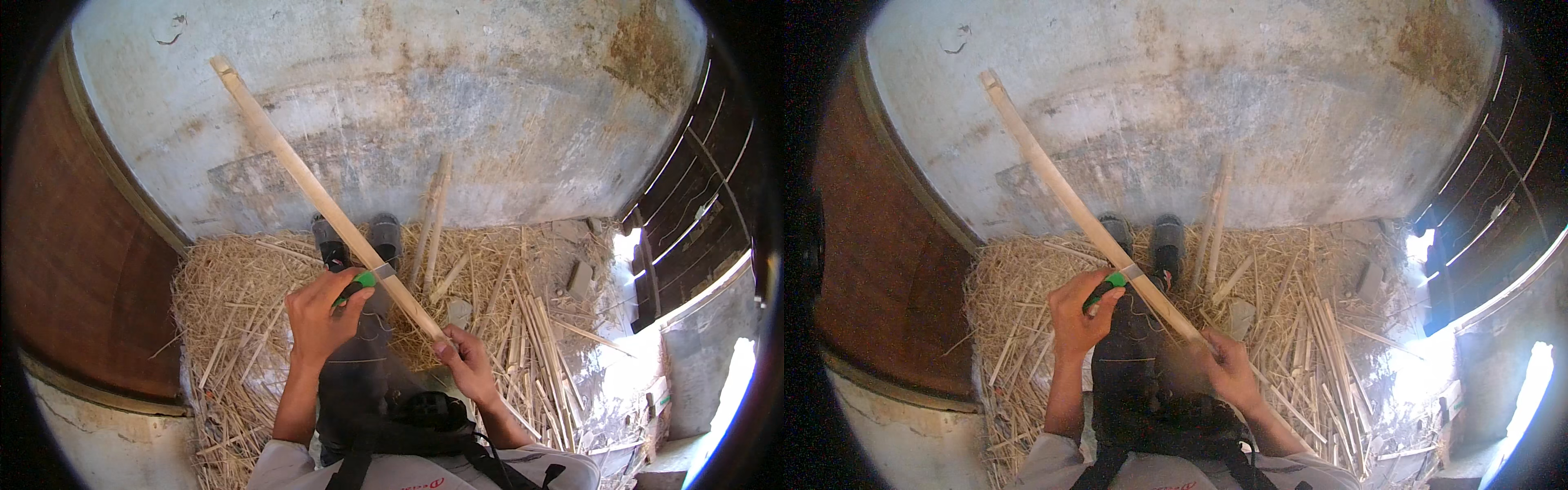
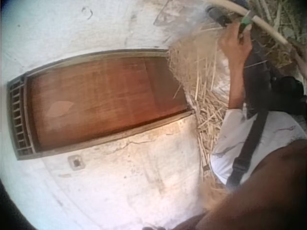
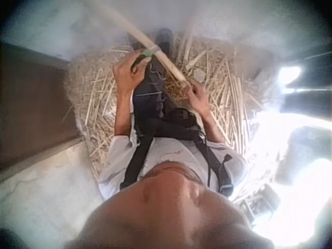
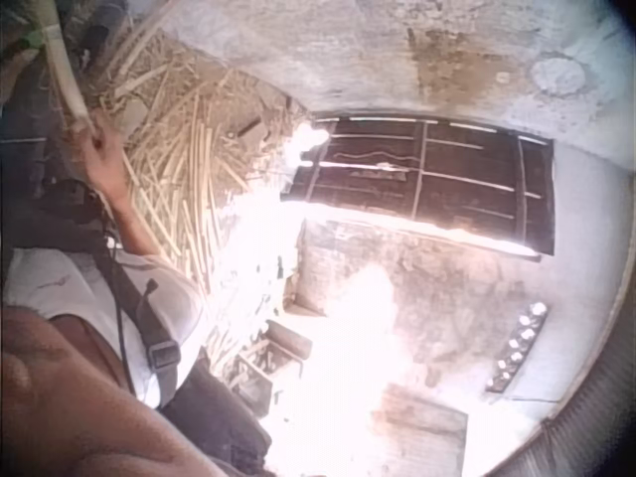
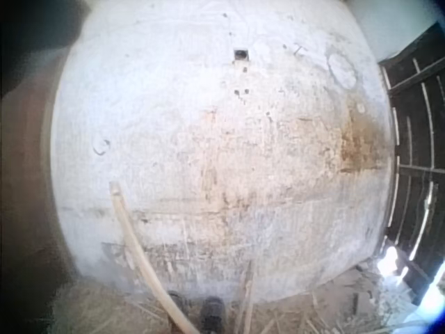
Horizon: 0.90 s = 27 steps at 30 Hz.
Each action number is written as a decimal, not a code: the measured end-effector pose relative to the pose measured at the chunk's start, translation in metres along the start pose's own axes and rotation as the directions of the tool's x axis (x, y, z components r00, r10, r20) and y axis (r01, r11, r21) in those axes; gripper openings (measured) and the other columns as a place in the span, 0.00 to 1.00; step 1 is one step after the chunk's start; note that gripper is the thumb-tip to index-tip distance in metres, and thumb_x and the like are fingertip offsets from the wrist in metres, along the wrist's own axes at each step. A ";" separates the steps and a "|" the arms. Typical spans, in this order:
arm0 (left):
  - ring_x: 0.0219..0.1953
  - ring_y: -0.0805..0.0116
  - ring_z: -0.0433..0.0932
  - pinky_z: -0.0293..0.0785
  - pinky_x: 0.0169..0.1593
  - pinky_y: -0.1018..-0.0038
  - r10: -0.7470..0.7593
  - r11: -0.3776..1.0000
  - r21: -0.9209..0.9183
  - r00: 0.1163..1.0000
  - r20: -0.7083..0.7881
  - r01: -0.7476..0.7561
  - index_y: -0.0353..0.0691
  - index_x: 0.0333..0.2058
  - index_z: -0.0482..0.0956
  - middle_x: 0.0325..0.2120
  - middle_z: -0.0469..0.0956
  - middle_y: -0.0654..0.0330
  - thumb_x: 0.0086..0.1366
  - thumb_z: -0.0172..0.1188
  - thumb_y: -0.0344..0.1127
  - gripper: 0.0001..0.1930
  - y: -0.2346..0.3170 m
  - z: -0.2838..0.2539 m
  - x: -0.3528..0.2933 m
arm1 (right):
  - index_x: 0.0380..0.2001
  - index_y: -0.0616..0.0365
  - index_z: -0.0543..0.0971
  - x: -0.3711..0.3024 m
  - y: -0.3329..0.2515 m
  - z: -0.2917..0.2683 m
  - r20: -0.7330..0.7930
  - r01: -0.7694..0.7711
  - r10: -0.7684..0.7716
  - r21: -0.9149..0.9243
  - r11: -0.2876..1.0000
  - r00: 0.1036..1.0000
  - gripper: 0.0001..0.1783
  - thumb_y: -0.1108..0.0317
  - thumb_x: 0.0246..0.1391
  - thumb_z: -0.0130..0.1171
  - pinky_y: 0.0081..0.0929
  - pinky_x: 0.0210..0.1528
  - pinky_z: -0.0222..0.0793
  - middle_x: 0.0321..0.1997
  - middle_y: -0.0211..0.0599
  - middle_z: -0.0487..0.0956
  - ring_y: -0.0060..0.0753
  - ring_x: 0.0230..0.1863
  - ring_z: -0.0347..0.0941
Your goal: The person strips layers from a length of bamboo using a small blade held in the right hand.
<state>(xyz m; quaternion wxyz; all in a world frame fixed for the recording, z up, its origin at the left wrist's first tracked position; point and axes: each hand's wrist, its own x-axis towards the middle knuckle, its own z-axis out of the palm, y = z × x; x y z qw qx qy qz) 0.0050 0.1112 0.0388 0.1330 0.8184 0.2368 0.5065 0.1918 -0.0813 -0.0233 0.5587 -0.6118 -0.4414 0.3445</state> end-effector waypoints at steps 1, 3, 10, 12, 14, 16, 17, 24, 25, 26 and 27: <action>0.24 0.65 0.84 0.76 0.27 0.72 0.005 1.000 0.021 1.000 -0.018 -0.005 0.42 0.43 0.89 0.27 0.85 0.60 0.61 0.77 0.35 0.12 0.002 0.001 0.000 | 0.34 0.62 0.78 -0.001 0.000 0.001 -0.011 -0.008 0.008 0.035 0.999 1.000 0.19 0.56 0.72 0.56 0.23 0.32 0.58 0.27 0.23 0.70 0.16 0.30 0.63; 0.23 0.65 0.83 0.75 0.27 0.72 0.011 1.000 0.022 0.999 -0.044 -0.011 0.43 0.43 0.89 0.26 0.85 0.61 0.60 0.77 0.35 0.13 0.002 0.002 -0.002 | 0.32 0.61 0.78 -0.003 -0.001 0.004 -0.033 -0.022 0.026 0.106 0.994 0.999 0.19 0.56 0.72 0.56 0.22 0.32 0.57 0.26 0.22 0.70 0.15 0.29 0.62; 0.21 0.65 0.82 0.72 0.26 0.72 -0.006 0.996 0.083 0.995 -0.101 0.014 0.44 0.43 0.90 0.25 0.85 0.62 0.61 0.76 0.37 0.12 0.014 0.005 -0.006 | 0.28 0.59 0.75 -0.012 -0.005 0.010 -0.098 -0.054 0.058 0.046 0.998 0.994 0.21 0.55 0.73 0.55 0.23 0.30 0.56 0.24 0.21 0.67 0.16 0.28 0.60; 0.21 0.65 0.81 0.72 0.26 0.71 -0.003 0.995 0.103 0.990 -0.142 0.018 0.44 0.42 0.90 0.25 0.85 0.62 0.61 0.76 0.38 0.11 0.013 0.006 -0.006 | 0.28 0.59 0.75 -0.014 -0.009 0.014 -0.104 -0.075 0.082 0.071 0.995 0.991 0.21 0.55 0.73 0.55 0.24 0.30 0.55 0.24 0.21 0.66 0.16 0.28 0.60; 0.21 0.65 0.82 0.72 0.26 0.71 -0.001 0.993 0.116 0.986 -0.166 0.021 0.44 0.42 0.90 0.26 0.85 0.61 0.61 0.75 0.38 0.11 0.013 0.007 -0.006 | 0.28 0.59 0.74 -0.015 -0.019 0.016 -0.109 -0.063 0.070 0.070 0.996 0.992 0.22 0.54 0.73 0.55 0.23 0.30 0.55 0.24 0.21 0.66 0.16 0.28 0.60; 0.21 0.64 0.82 0.73 0.26 0.71 0.000 0.991 0.130 0.985 -0.170 0.023 0.43 0.41 0.90 0.26 0.86 0.61 0.61 0.76 0.38 0.11 0.015 0.006 -0.007 | 0.28 0.59 0.74 -0.016 -0.021 0.015 -0.112 -0.050 0.056 0.050 0.997 0.992 0.22 0.54 0.73 0.54 0.23 0.30 0.55 0.24 0.21 0.66 0.17 0.28 0.60; 0.21 0.64 0.82 0.73 0.26 0.71 0.003 0.992 0.124 0.984 -0.176 0.019 0.43 0.41 0.90 0.26 0.86 0.61 0.61 0.76 0.38 0.11 0.016 0.005 -0.006 | 0.28 0.59 0.74 -0.017 -0.018 0.014 -0.111 -0.044 0.047 0.030 0.999 0.993 0.23 0.53 0.73 0.54 0.24 0.30 0.55 0.24 0.22 0.66 0.17 0.28 0.60; 0.25 0.68 0.83 0.74 0.28 0.72 -0.091 0.995 -0.070 0.972 -0.218 0.077 0.37 0.43 0.89 0.28 0.86 0.57 0.66 0.74 0.39 0.13 0.023 0.016 -0.004 | 0.31 0.58 0.75 -0.019 -0.009 0.013 -0.103 0.011 -0.007 0.038 0.999 0.995 0.22 0.51 0.75 0.53 0.23 0.29 0.58 0.25 0.22 0.68 0.17 0.26 0.62; 0.26 0.69 0.83 0.75 0.29 0.72 -0.123 0.988 -0.122 0.966 -0.226 0.098 0.35 0.43 0.88 0.28 0.86 0.56 0.67 0.73 0.39 0.13 0.025 0.018 -0.006 | 0.32 0.58 0.75 -0.021 -0.001 0.014 -0.084 -0.044 0.053 0.097 0.994 0.995 0.22 0.51 0.75 0.53 0.23 0.29 0.58 0.26 0.22 0.68 0.16 0.26 0.62; 0.25 0.68 0.83 0.74 0.29 0.72 -0.165 0.974 -0.185 0.972 -0.169 0.133 0.34 0.44 0.87 0.28 0.86 0.56 0.68 0.72 0.39 0.14 0.023 0.021 -0.008 | 0.33 0.58 0.76 -0.022 0.010 0.013 -0.058 -0.097 0.107 0.152 0.984 0.993 0.22 0.51 0.75 0.52 0.22 0.29 0.58 0.26 0.22 0.69 0.16 0.26 0.62; 0.25 0.68 0.82 0.74 0.29 0.72 -0.202 0.954 -0.245 0.973 -0.110 0.171 0.32 0.45 0.86 0.28 0.85 0.56 0.70 0.71 0.40 0.15 0.019 0.025 -0.012 | 0.33 0.57 0.76 -0.022 0.015 0.013 -0.033 -0.153 0.163 0.204 0.967 0.986 0.21 0.51 0.75 0.52 0.21 0.29 0.58 0.26 0.22 0.69 0.16 0.26 0.62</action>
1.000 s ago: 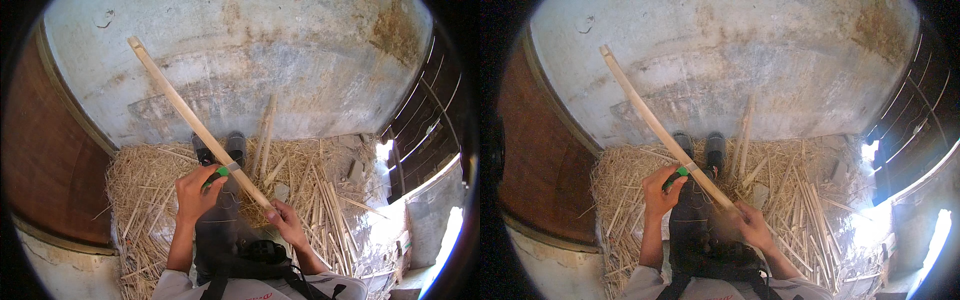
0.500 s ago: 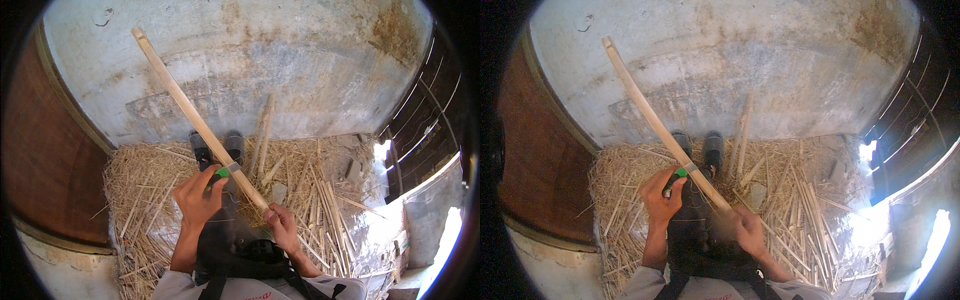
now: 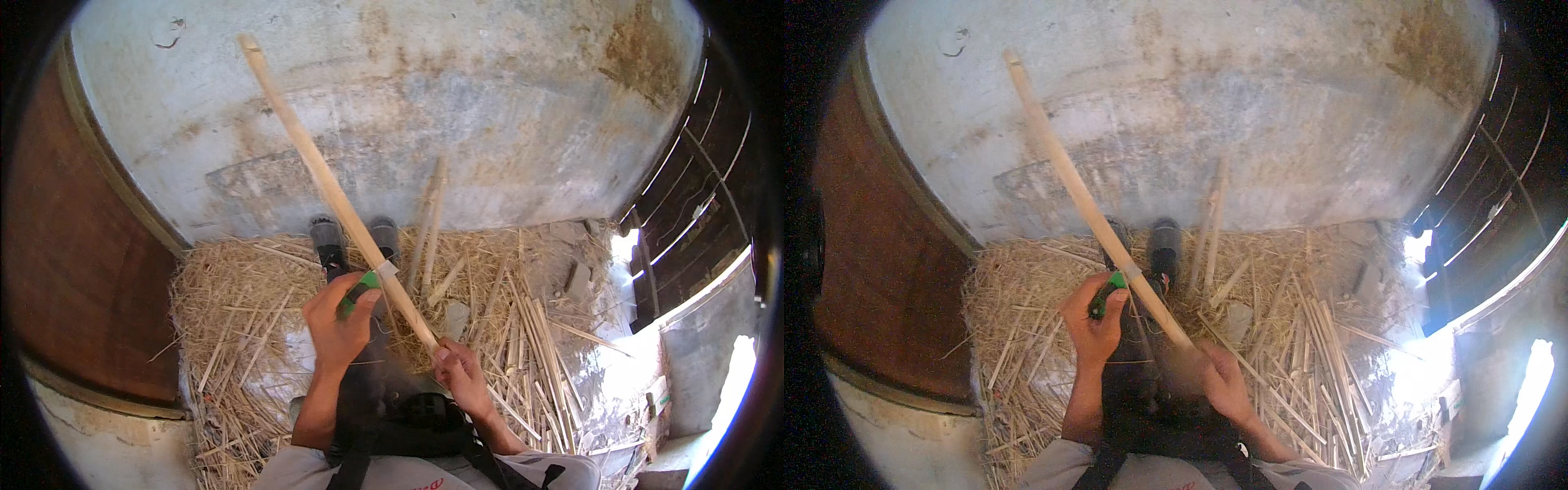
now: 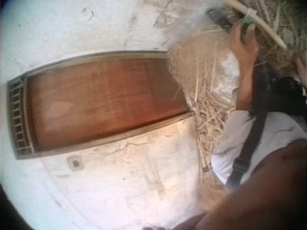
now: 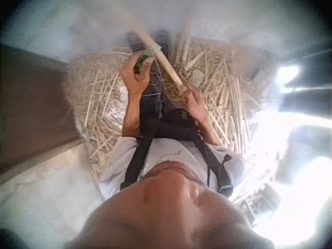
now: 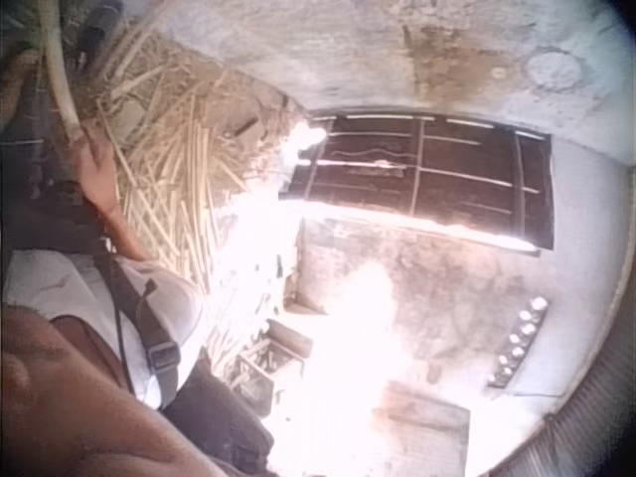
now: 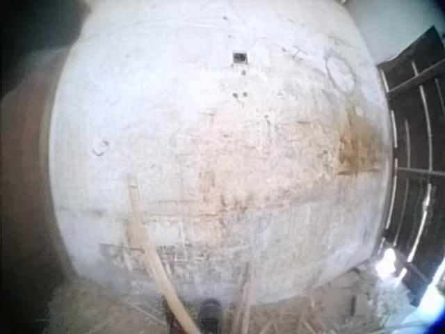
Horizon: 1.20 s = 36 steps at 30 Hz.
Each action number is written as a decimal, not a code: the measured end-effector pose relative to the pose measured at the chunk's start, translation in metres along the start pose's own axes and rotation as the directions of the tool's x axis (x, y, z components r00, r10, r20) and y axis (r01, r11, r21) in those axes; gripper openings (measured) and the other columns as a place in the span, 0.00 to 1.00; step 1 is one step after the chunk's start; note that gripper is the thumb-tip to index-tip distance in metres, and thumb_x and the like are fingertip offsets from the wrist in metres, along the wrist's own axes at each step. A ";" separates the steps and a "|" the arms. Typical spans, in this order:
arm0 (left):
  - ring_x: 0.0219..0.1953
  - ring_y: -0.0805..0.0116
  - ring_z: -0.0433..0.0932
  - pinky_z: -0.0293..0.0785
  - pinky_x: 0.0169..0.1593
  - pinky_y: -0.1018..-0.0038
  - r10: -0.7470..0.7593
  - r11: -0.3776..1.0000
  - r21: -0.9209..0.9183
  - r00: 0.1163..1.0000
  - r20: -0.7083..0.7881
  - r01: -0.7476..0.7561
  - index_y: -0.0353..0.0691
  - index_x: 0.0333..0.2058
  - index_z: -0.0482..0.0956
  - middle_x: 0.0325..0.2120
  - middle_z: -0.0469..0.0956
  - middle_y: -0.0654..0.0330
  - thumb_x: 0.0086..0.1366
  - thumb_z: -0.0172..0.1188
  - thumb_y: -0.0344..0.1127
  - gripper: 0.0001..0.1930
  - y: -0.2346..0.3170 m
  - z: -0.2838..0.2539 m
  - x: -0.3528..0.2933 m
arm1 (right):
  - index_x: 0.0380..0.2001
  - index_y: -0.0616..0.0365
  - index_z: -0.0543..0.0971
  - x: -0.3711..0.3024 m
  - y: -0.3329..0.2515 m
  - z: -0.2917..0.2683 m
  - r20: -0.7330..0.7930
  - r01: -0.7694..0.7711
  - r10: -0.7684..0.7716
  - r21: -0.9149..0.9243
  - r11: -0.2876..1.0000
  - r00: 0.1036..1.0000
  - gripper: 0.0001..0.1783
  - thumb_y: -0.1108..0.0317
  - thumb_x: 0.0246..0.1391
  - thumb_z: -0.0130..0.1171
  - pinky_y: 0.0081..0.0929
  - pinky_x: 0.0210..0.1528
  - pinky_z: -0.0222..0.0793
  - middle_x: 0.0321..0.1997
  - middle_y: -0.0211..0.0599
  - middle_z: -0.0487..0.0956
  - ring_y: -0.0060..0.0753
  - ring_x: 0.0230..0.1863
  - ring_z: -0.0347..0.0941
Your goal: The person strips layers from a length of bamboo using a small blade held in the right hand.
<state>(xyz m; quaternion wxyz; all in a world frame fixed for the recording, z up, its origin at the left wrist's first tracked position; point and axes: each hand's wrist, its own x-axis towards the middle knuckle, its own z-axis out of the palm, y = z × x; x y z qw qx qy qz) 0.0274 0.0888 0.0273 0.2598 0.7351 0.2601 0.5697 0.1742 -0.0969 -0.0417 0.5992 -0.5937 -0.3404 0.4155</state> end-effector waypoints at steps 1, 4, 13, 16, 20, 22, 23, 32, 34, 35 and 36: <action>0.25 0.68 0.82 0.74 0.29 0.72 -0.051 0.997 -0.056 0.997 0.052 0.054 0.31 0.47 0.85 0.28 0.84 0.56 0.71 0.70 0.40 0.16 -0.004 0.003 -0.003 | 0.34 0.57 0.76 0.001 0.004 -0.001 0.011 -0.062 0.061 0.049 0.997 0.998 0.21 0.51 0.75 0.52 0.20 0.29 0.58 0.26 0.22 0.69 0.15 0.26 0.62; 0.25 0.74 0.78 0.73 0.31 0.75 -0.235 0.929 -0.275 0.969 0.076 0.247 0.29 0.43 0.86 0.29 0.83 0.61 0.73 0.67 0.38 0.14 -0.008 0.014 -0.008 | 0.35 0.57 0.76 0.004 0.004 0.000 0.024 -0.102 0.100 0.102 0.989 0.995 0.19 0.52 0.74 0.54 0.20 0.28 0.57 0.26 0.21 0.69 0.15 0.25 0.61; 0.23 0.76 0.68 0.65 0.29 0.74 -0.239 0.965 0.009 0.857 0.457 0.264 0.38 0.29 0.77 0.22 0.71 0.68 0.72 0.69 0.40 0.16 -0.012 -0.016 -0.006 | 0.40 0.62 0.82 0.003 -0.021 -0.010 -0.212 0.074 -0.185 -0.443 0.893 0.960 0.15 0.59 0.69 0.64 0.27 0.29 0.65 0.22 0.30 0.73 0.20 0.26 0.67; 0.22 0.77 0.66 0.64 0.29 0.73 -0.220 0.972 0.008 0.901 0.375 0.235 0.40 0.29 0.77 0.22 0.70 0.69 0.70 0.72 0.39 0.15 -0.032 -0.019 -0.013 | 0.43 0.62 0.84 0.007 -0.016 -0.018 -0.259 0.114 -0.248 -0.441 0.890 0.933 0.16 0.57 0.67 0.66 0.31 0.27 0.71 0.20 0.39 0.76 0.24 0.22 0.73; 0.24 0.81 0.68 0.63 0.28 0.78 -0.617 0.706 -0.383 0.783 0.078 0.595 0.42 0.39 0.80 0.24 0.73 0.70 0.71 0.71 0.38 0.09 -0.055 -0.030 0.001 | 0.41 0.62 0.84 0.007 -0.022 -0.028 -0.247 0.095 -0.247 -0.500 0.860 0.937 0.16 0.57 0.66 0.68 0.30 0.27 0.72 0.21 0.40 0.78 0.22 0.23 0.75; 0.25 0.82 0.69 0.62 0.28 0.79 -0.642 0.639 -0.538 0.767 0.021 0.550 0.41 0.44 0.81 0.26 0.75 0.69 0.72 0.71 0.38 0.10 -0.060 -0.039 0.010 | 0.41 0.61 0.84 0.005 -0.026 -0.028 -0.225 0.104 -0.249 -0.509 0.854 0.942 0.15 0.58 0.65 0.69 0.29 0.27 0.73 0.21 0.40 0.79 0.22 0.24 0.77; 0.25 0.83 0.70 0.62 0.27 0.80 -0.655 0.600 -0.610 0.755 -0.004 0.517 0.41 0.46 0.82 0.27 0.76 0.69 0.72 0.70 0.38 0.11 -0.060 -0.041 0.014 | 0.41 0.61 0.84 0.005 -0.027 -0.027 -0.211 0.123 -0.259 -0.501 0.857 0.942 0.15 0.59 0.64 0.70 0.29 0.28 0.74 0.21 0.41 0.80 0.22 0.24 0.78; 0.30 0.85 0.76 0.69 0.30 0.83 -0.312 0.894 -0.281 0.935 0.171 0.350 0.36 0.49 0.86 0.36 0.86 0.63 0.65 0.75 0.25 0.15 0.000 -0.005 0.005 | 0.40 0.61 0.85 0.007 -0.024 -0.020 -0.172 0.130 -0.265 -0.551 0.824 0.949 0.14 0.60 0.62 0.72 0.31 0.30 0.77 0.22 0.44 0.83 0.34 0.25 0.85; 0.25 0.85 0.73 0.68 0.29 0.81 -0.353 0.909 -0.174 0.922 0.160 0.378 0.36 0.45 0.87 0.33 0.85 0.66 0.67 0.74 0.31 0.10 -0.011 0.001 -0.006 | 0.40 0.60 0.85 0.007 -0.022 -0.020 -0.181 0.125 -0.269 -0.563 0.817 0.946 0.14 0.60 0.61 0.72 0.32 0.30 0.77 0.22 0.43 0.83 0.34 0.25 0.85; 0.24 0.85 0.72 0.68 0.29 0.80 -0.342 0.914 -0.172 0.926 0.159 0.367 0.35 0.45 0.88 0.33 0.85 0.67 0.68 0.74 0.32 0.10 -0.016 0.003 -0.008 | 0.39 0.60 0.85 0.007 -0.023 -0.019 -0.188 0.118 -0.267 -0.566 0.816 0.945 0.14 0.60 0.61 0.72 0.32 0.30 0.77 0.22 0.43 0.83 0.33 0.25 0.85; 0.23 0.84 0.71 0.68 0.29 0.80 -0.331 0.919 -0.171 0.931 0.158 0.355 0.35 0.44 0.88 0.32 0.85 0.67 0.68 0.74 0.33 0.10 -0.019 0.004 -0.010 | 0.39 0.60 0.85 0.007 -0.023 -0.018 -0.194 0.111 -0.264 -0.569 0.815 0.945 0.14 0.60 0.61 0.72 0.32 0.30 0.78 0.22 0.42 0.83 0.32 0.25 0.85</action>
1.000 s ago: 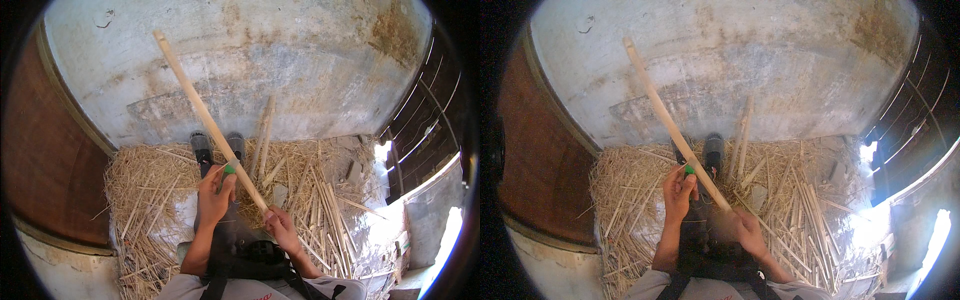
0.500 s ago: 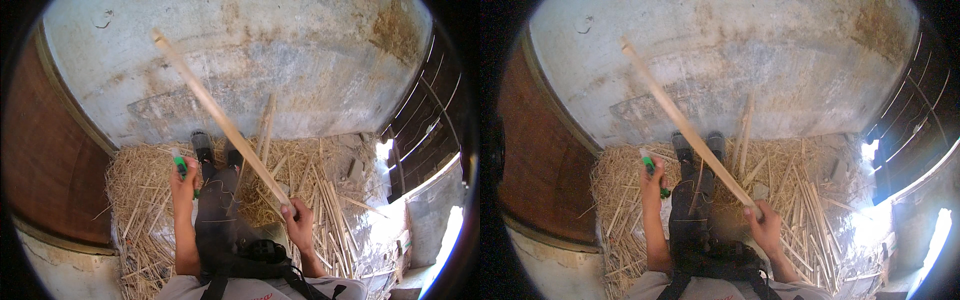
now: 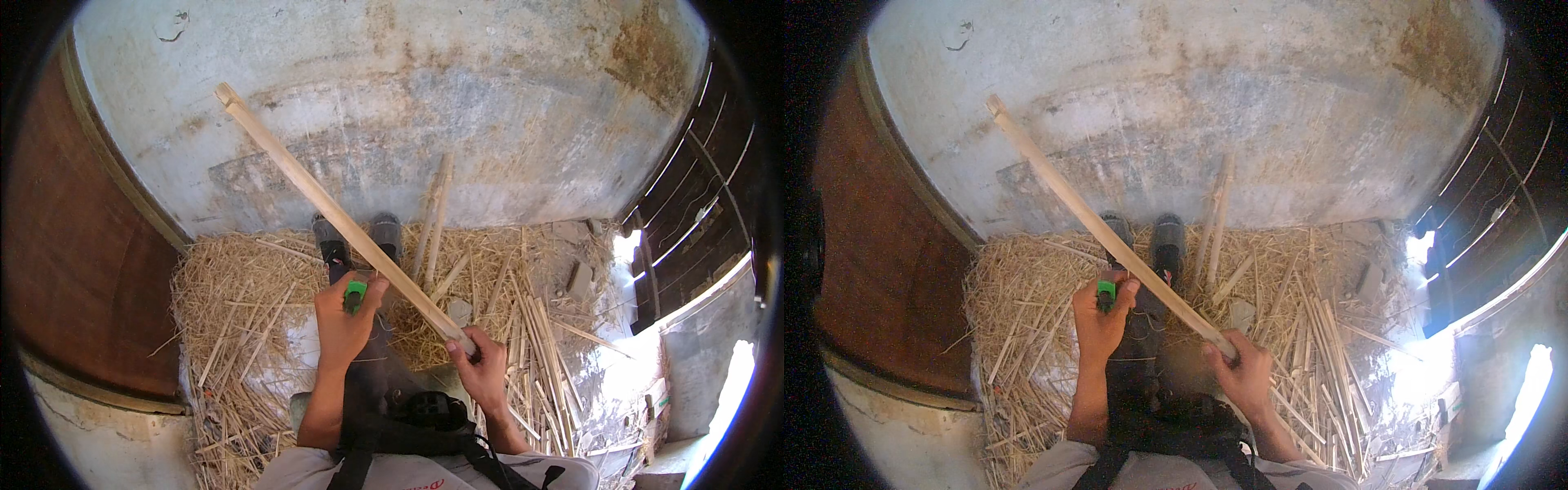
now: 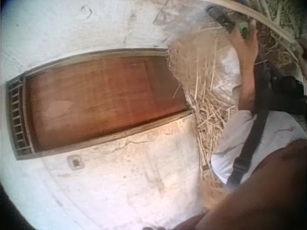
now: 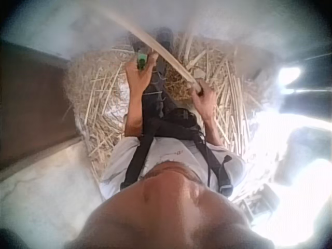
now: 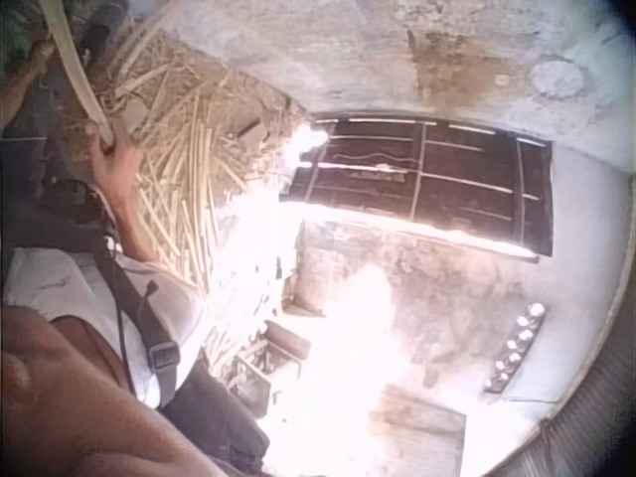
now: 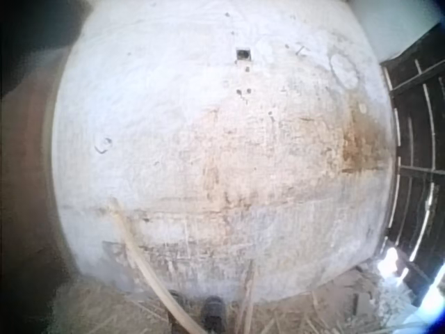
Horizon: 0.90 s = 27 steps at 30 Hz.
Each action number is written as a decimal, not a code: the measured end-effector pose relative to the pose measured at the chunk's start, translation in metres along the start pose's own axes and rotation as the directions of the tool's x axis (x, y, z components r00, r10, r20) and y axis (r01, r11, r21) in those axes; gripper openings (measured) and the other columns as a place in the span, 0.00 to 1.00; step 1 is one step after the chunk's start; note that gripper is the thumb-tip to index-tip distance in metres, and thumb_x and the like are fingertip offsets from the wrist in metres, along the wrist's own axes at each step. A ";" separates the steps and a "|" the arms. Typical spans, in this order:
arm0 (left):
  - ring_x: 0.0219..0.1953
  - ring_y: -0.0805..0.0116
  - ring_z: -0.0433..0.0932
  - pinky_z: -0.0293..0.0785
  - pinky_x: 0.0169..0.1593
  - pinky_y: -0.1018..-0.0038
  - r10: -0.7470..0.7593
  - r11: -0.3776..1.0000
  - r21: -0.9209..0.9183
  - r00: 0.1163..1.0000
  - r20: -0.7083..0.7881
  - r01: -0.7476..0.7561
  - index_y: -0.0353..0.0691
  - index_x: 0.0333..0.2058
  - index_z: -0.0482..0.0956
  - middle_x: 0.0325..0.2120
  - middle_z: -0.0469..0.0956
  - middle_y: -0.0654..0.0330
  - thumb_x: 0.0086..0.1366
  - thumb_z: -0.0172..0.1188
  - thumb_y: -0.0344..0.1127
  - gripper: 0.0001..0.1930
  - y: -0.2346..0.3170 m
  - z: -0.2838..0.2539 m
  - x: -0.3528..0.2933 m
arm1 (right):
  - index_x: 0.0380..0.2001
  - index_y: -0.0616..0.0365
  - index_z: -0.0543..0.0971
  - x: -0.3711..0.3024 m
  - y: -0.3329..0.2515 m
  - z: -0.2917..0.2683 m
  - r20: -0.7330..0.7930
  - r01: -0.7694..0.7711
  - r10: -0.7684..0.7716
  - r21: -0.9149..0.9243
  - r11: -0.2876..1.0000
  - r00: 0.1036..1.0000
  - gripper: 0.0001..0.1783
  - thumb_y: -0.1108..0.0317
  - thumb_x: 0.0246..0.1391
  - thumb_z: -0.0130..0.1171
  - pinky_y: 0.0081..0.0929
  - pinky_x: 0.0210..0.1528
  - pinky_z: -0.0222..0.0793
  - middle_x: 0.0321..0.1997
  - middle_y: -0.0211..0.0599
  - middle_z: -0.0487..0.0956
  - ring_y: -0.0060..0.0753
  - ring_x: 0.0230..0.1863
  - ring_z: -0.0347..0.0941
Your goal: The person strips layers from a length of bamboo using a small blade held in the right hand.
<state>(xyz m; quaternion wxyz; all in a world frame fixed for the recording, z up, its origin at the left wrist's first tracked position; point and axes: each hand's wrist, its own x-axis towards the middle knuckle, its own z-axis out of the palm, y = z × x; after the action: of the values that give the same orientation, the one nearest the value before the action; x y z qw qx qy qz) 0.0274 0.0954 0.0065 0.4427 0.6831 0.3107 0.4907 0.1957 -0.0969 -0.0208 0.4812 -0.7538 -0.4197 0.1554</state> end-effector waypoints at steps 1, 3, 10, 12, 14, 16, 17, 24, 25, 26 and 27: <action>0.23 0.83 0.71 0.67 0.28 0.80 -0.023 0.998 -0.059 1.000 0.012 0.024 0.35 0.43 0.87 0.31 0.84 0.67 0.69 0.73 0.34 0.10 0.001 0.000 0.000 | 0.39 0.61 0.85 0.000 -0.001 0.000 -0.004 -0.008 0.008 0.017 1.000 1.000 0.13 0.61 0.62 0.71 0.29 0.29 0.73 0.21 0.37 0.80 0.26 0.24 0.79; 0.22 0.82 0.71 0.65 0.27 0.79 -0.068 0.982 -0.176 0.997 0.039 0.074 0.34 0.42 0.86 0.28 0.83 0.67 0.71 0.71 0.35 0.10 0.007 -0.001 -0.001 | 0.38 0.63 0.84 0.001 -0.004 0.000 -0.010 -0.022 0.023 0.051 0.998 1.000 0.12 0.64 0.62 0.71 0.22 0.26 0.63 0.20 0.27 0.74 0.15 0.23 0.65; 0.18 0.80 0.66 0.58 0.21 0.77 -0.307 0.764 -0.499 0.911 0.274 0.408 0.36 0.36 0.82 0.20 0.72 0.68 0.72 0.69 0.36 0.09 0.015 -0.022 0.003 | 0.33 0.63 0.84 0.003 0.000 0.000 0.016 -0.071 0.069 0.109 0.992 0.997 0.11 0.65 0.62 0.71 0.21 0.26 0.63 0.20 0.24 0.73 0.13 0.24 0.65; 0.18 0.81 0.64 0.56 0.22 0.78 -0.344 0.677 -0.552 0.873 0.347 0.486 0.37 0.36 0.82 0.20 0.71 0.71 0.73 0.67 0.33 0.07 0.011 -0.028 0.003 | 0.32 0.62 0.84 0.003 0.000 -0.001 0.010 -0.067 0.066 0.109 0.992 0.998 0.11 0.65 0.62 0.71 0.21 0.27 0.63 0.20 0.24 0.73 0.13 0.24 0.66; 0.18 0.81 0.64 0.57 0.22 0.78 -0.370 0.589 -0.604 0.844 0.388 0.536 0.37 0.36 0.81 0.19 0.70 0.71 0.72 0.67 0.33 0.07 0.015 -0.028 0.002 | 0.33 0.62 0.84 0.004 0.006 -0.003 0.039 -0.050 0.046 0.111 0.993 0.998 0.11 0.65 0.62 0.71 0.20 0.27 0.63 0.20 0.24 0.74 0.13 0.24 0.66; 0.17 0.80 0.64 0.57 0.22 0.79 -0.383 0.534 -0.634 0.828 0.409 0.560 0.37 0.36 0.82 0.19 0.70 0.71 0.72 0.68 0.36 0.09 0.013 -0.026 0.001 | 0.33 0.63 0.84 0.004 0.012 -0.002 0.056 -0.049 0.042 0.130 0.990 0.998 0.11 0.65 0.63 0.71 0.21 0.27 0.64 0.21 0.24 0.74 0.13 0.25 0.66; 0.17 0.80 0.65 0.56 0.21 0.80 -0.384 0.526 -0.640 0.828 0.409 0.560 0.37 0.37 0.82 0.19 0.70 0.71 0.72 0.69 0.38 0.10 0.006 -0.025 0.001 | 0.34 0.63 0.84 0.004 0.013 -0.001 0.058 -0.055 0.047 0.148 0.987 0.997 0.11 0.65 0.63 0.71 0.21 0.27 0.64 0.21 0.25 0.75 0.13 0.25 0.67; 0.20 0.81 0.65 0.60 0.26 0.75 -0.105 0.994 -0.016 0.994 -0.016 0.104 0.37 0.44 0.86 0.20 0.75 0.68 0.75 0.66 0.41 0.12 -0.008 0.010 -0.008 | 0.35 0.62 0.83 0.001 0.013 0.006 0.111 -0.149 0.136 0.116 0.982 0.984 0.12 0.63 0.67 0.67 0.22 0.29 0.64 0.23 0.24 0.75 0.14 0.26 0.67; 0.21 0.80 0.68 0.63 0.27 0.73 -0.075 0.994 0.075 0.997 -0.037 0.077 0.35 0.45 0.87 0.21 0.77 0.66 0.73 0.69 0.42 0.14 -0.002 0.010 -0.006 | 0.37 0.62 0.83 -0.001 0.019 0.008 0.128 -0.108 0.097 0.083 0.991 0.987 0.12 0.63 0.68 0.66 0.22 0.29 0.65 0.23 0.24 0.75 0.14 0.26 0.68; 0.22 0.79 0.67 0.61 0.27 0.73 -0.057 0.990 0.125 0.998 -0.011 0.058 0.35 0.44 0.86 0.21 0.75 0.67 0.73 0.68 0.41 0.13 0.003 0.010 -0.005 | 0.38 0.61 0.82 -0.001 0.027 0.009 0.147 -0.066 0.058 0.052 0.996 0.987 0.11 0.63 0.69 0.65 0.23 0.29 0.66 0.23 0.24 0.76 0.15 0.26 0.68; 0.22 0.79 0.66 0.60 0.27 0.73 -0.041 0.984 0.175 0.999 0.014 0.038 0.35 0.42 0.85 0.21 0.73 0.68 0.74 0.68 0.41 0.13 0.007 0.011 -0.005 | 0.40 0.61 0.82 -0.001 0.035 0.010 0.168 -0.024 0.020 0.021 1.000 0.986 0.11 0.63 0.70 0.63 0.23 0.30 0.67 0.24 0.23 0.76 0.16 0.25 0.69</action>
<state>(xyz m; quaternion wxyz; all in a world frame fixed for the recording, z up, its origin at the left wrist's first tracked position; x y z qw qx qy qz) 0.0360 0.0848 0.0094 0.3935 0.7174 0.3622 0.4464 0.2052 -0.0979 -0.0556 0.4510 -0.7369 -0.4487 0.2284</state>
